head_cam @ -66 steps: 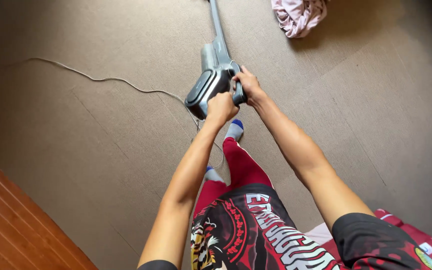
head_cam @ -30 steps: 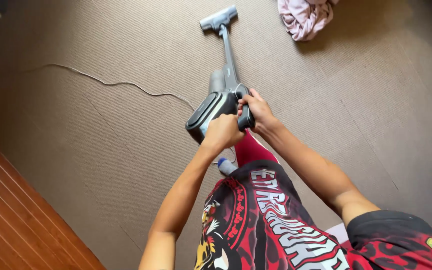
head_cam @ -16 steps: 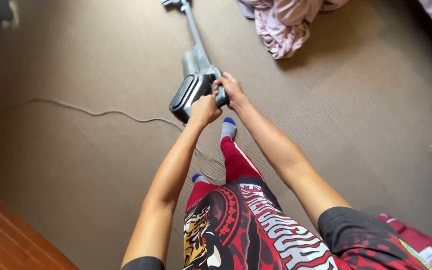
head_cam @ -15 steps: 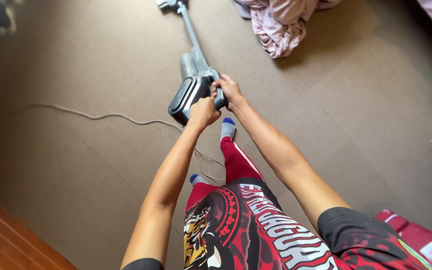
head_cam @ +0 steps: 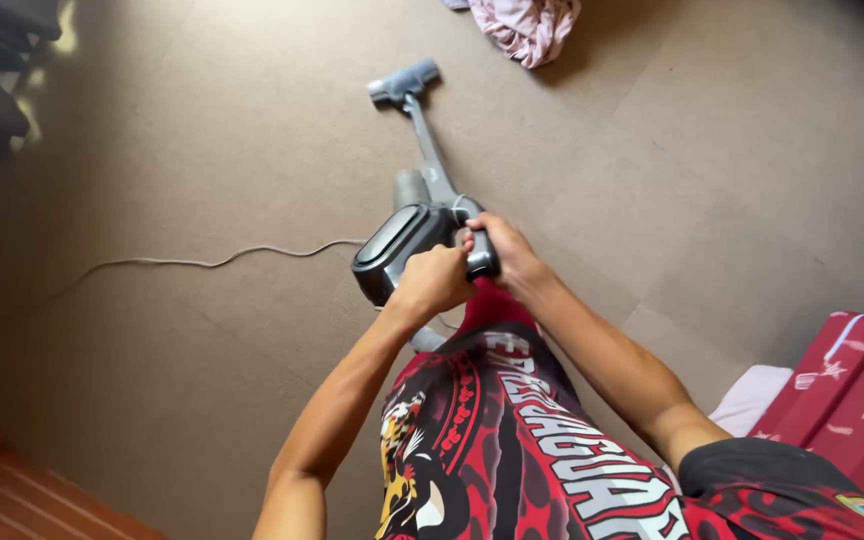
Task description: The person uses a corded stick vacuum cleaner to clean a beige carpeted floor in a bedroom. They move the vacuum back and forth across the floor, maneuvering around a red mattress, a pile of clothes, and a standing fan.
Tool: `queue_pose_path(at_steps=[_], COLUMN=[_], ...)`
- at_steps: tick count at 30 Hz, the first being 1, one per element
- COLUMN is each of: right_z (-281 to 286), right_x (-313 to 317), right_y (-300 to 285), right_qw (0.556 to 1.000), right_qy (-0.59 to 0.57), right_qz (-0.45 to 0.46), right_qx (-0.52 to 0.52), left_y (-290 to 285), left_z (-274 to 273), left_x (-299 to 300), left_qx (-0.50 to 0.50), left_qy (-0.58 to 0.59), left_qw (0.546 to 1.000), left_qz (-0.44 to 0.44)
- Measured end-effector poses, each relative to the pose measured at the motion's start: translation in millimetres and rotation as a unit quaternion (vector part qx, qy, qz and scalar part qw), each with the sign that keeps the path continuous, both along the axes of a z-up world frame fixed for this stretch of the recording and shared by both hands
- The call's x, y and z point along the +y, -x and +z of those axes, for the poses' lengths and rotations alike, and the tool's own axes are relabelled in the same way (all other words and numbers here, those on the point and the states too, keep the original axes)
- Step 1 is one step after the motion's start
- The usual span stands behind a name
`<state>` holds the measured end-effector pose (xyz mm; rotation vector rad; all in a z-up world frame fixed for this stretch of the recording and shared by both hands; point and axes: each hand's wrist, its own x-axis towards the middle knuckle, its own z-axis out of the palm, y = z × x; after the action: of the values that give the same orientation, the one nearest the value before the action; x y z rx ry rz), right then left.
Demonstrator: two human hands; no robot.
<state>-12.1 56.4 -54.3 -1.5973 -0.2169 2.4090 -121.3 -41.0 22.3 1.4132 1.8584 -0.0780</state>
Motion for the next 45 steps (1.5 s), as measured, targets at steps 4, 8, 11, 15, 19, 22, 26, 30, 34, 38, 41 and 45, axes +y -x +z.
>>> queue_pose_path(at_steps=[4, 8, 11, 15, 19, 22, 26, 30, 34, 38, 41, 45], right_z=[46, 68, 47, 3, -33, -63, -84, -119, -103, -89, -60, 0], right_x=[-38, -40, -16, 33, 85, 128, 168, 168, 122, 44, -28, -104], right_y=[-6, 10, 43, 92, 138, 170, 205, 225, 210, 189, 177, 153], right_qw=[1.0, 0.998, 0.998, 0.994, 0.992, 0.99, 0.987, 0.982, 0.981, 0.978, 0.975, 0.979], right_qy=[0.013, 0.012, -0.039, -0.104, -0.117, -0.13, -0.14, -0.153, -0.145, -0.129, -0.102, -0.059], right_qz=[-0.028, -0.062, -0.055, -0.025, -0.045, -0.045, -0.077, -0.111, -0.13, -0.158, -0.189, -0.181], right_qx=[-0.006, -0.006, -0.01, -0.022, -0.032, -0.024, -0.005, 0.0, -0.004, -0.033, -0.056, -0.068], left_y=[2, 19, 42, 77, 121, 150, 187, 206, 202, 195, 196, 184], left_z=[85, 85, 47, 12, -46, -44, -72, -129, -103, -80, -40, 23], left_x=[-29, -36, -14, 30, 85, 132, 173, 176, 139, 76, 19, -45], left_qx=[-0.004, -0.014, -0.005, 0.008, 0.0, 0.023, 0.053, 0.065, 0.064, 0.049, 0.028, -0.003], left_qy=[-0.017, -0.013, -0.013, 0.01, 0.015, 0.023, 0.02, 0.01, 0.017, 0.017, 0.007, -0.017], left_qw=[0.999, 1.0, 1.0, 0.998, 0.998, 0.998, 0.997, 0.997, 0.998, 0.995, 0.989, 0.98], left_qz=[-0.028, -0.016, 0.016, 0.062, 0.064, 0.06, 0.046, 0.051, 0.017, -0.083, -0.148, -0.196])
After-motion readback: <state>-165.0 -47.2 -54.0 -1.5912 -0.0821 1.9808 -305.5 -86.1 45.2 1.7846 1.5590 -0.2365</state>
